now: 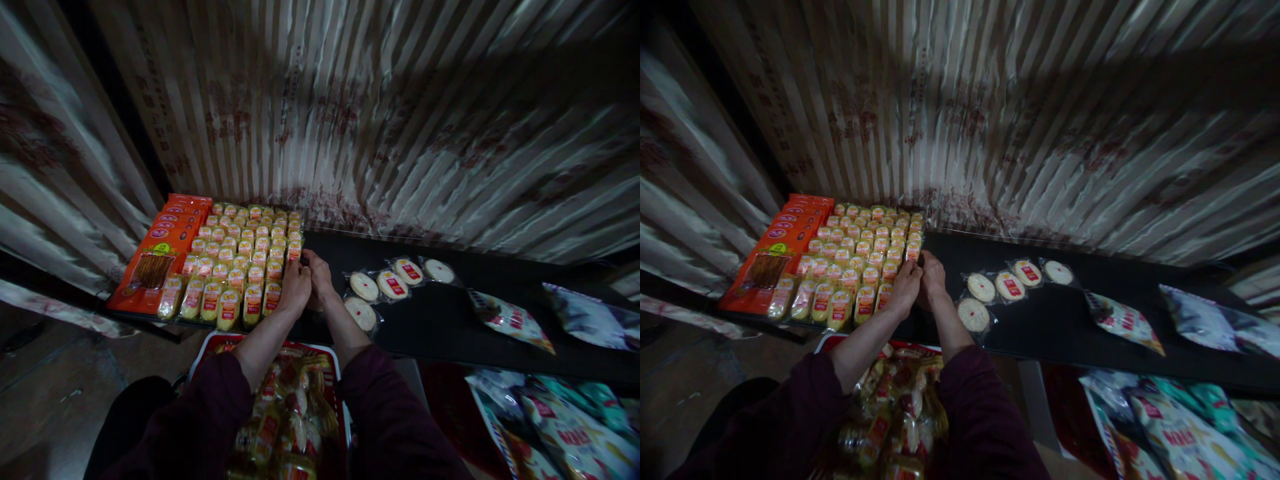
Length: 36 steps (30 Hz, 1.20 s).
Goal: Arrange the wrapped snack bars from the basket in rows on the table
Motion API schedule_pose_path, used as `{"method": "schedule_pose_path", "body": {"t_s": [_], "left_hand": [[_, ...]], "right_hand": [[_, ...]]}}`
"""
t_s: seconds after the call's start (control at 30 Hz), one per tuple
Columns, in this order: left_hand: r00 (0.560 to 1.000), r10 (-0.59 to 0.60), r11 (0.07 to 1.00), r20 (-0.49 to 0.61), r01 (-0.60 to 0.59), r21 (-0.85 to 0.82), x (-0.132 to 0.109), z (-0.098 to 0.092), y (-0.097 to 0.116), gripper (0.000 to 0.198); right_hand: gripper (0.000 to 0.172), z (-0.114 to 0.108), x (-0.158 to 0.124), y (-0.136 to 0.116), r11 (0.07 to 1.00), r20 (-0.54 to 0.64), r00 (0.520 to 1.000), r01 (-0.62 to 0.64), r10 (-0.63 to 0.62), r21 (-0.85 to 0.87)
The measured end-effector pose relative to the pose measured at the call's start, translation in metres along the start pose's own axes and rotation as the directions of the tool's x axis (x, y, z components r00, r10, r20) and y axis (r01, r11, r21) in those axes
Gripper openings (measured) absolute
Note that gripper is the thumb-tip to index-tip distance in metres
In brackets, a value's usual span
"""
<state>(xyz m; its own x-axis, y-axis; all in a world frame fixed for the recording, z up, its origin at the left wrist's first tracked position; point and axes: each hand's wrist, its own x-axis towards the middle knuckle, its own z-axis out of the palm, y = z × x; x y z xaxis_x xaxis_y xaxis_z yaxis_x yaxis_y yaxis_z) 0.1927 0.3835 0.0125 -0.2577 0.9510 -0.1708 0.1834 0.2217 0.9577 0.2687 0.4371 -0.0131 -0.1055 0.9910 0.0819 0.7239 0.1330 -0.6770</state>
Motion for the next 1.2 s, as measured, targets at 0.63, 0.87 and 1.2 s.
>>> {"method": "schedule_pose_path", "body": {"t_s": [0.63,0.87,1.2], "left_hand": [[0.998,0.035,0.998,0.051,-0.037,0.05,-0.037,0.004,0.003,0.041],[0.992,0.109,0.992,0.068,-0.113,0.049,-0.071,0.0,-0.006,0.037],[0.989,0.137,0.987,0.059,-0.142,0.079,-0.143,-0.028,-0.045,0.033]], "right_hand": [[0.048,-0.005,-0.053,0.019,0.99,-0.171,0.981,0.109,-0.093,0.092],[0.041,-0.007,-0.094,0.007,0.97,-0.153,0.982,0.144,-0.115,0.193],[0.044,0.008,-0.189,-0.012,0.936,-0.156,0.984,0.132,-0.084,0.325]]}}
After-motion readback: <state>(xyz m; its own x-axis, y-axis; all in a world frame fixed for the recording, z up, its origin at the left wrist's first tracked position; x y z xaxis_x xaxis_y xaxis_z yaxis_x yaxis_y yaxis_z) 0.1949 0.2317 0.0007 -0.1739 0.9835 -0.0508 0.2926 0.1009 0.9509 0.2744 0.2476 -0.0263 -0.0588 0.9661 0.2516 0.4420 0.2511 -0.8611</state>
